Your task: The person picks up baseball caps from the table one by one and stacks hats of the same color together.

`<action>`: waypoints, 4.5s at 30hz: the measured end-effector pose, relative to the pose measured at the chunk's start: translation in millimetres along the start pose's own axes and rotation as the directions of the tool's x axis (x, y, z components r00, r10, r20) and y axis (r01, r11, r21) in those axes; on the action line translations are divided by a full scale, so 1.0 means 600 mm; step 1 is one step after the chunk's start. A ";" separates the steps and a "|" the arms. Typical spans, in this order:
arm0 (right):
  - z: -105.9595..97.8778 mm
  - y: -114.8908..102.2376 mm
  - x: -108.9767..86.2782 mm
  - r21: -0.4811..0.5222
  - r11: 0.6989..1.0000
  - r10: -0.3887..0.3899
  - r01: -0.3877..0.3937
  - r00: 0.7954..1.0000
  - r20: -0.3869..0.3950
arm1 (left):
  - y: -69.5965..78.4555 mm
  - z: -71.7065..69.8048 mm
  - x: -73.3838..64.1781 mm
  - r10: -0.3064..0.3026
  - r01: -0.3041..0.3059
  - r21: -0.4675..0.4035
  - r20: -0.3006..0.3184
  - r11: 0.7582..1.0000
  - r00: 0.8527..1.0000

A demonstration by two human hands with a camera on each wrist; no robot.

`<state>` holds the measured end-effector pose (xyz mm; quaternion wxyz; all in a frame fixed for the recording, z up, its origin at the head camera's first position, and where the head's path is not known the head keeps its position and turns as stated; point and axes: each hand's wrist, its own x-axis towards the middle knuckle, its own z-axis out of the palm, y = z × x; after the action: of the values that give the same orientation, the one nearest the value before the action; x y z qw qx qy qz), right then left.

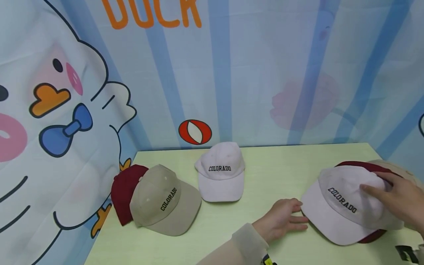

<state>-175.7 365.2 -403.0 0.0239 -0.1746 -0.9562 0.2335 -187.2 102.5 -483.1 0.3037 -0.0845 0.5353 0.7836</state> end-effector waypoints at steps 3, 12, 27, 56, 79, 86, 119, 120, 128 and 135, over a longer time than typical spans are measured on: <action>0.002 0.001 0.001 0.031 0.999 0.007 -0.007 1.000 0.007 | -0.001 0.000 0.000 -0.005 0.005 -0.010 0.003 1.000 1.000; 0.001 -0.005 -0.004 0.186 0.982 -0.023 0.022 1.000 0.001 | -0.002 -0.007 -0.001 -0.010 0.011 -0.033 0.033 0.999 0.999; 0.000 -0.035 -0.004 0.293 0.947 -0.130 0.129 0.991 -0.019 | 0.019 -0.041 -0.024 0.006 -0.008 0.024 0.075 1.000 0.997; 0.003 -0.118 0.014 0.549 0.809 -0.393 0.209 0.887 0.242 | 0.062 -0.097 -0.034 0.398 -0.272 0.814 0.055 0.513 0.916; 0.057 -0.246 0.004 0.692 0.674 -0.598 0.259 0.741 0.305 | 0.133 -0.129 -0.043 0.788 -0.576 0.769 0.160 0.278 0.595; 0.083 -0.281 0.010 0.729 0.628 -0.647 0.273 0.703 0.294 | 0.146 -0.154 -0.042 0.868 -0.623 0.762 0.178 0.176 0.463; 0.193 -0.393 0.028 0.683 0.640 -0.572 0.352 0.812 0.117 | 0.211 -0.281 -0.036 0.808 -0.466 0.729 -0.203 0.501 0.552; 0.196 -0.396 0.028 0.675 0.644 -0.571 0.360 0.813 0.110 | 0.212 -0.283 -0.036 0.804 -0.461 0.724 -0.217 0.513 0.555; 0.230 -0.416 0.028 0.665 0.649 -0.547 0.370 0.834 0.069 | 0.219 -0.302 -0.020 0.784 -0.437 0.701 -0.291 0.564 0.548; 0.268 -0.428 0.033 0.673 0.668 -0.515 0.319 0.851 0.108 | 0.216 -0.319 -0.004 0.750 -0.405 0.668 -0.366 0.624 0.551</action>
<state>-297.3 88.4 -430.1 -0.0056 0.1057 -0.8274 0.5515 -295.7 -100.5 -458.7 -0.1663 -0.0620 0.7849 0.5937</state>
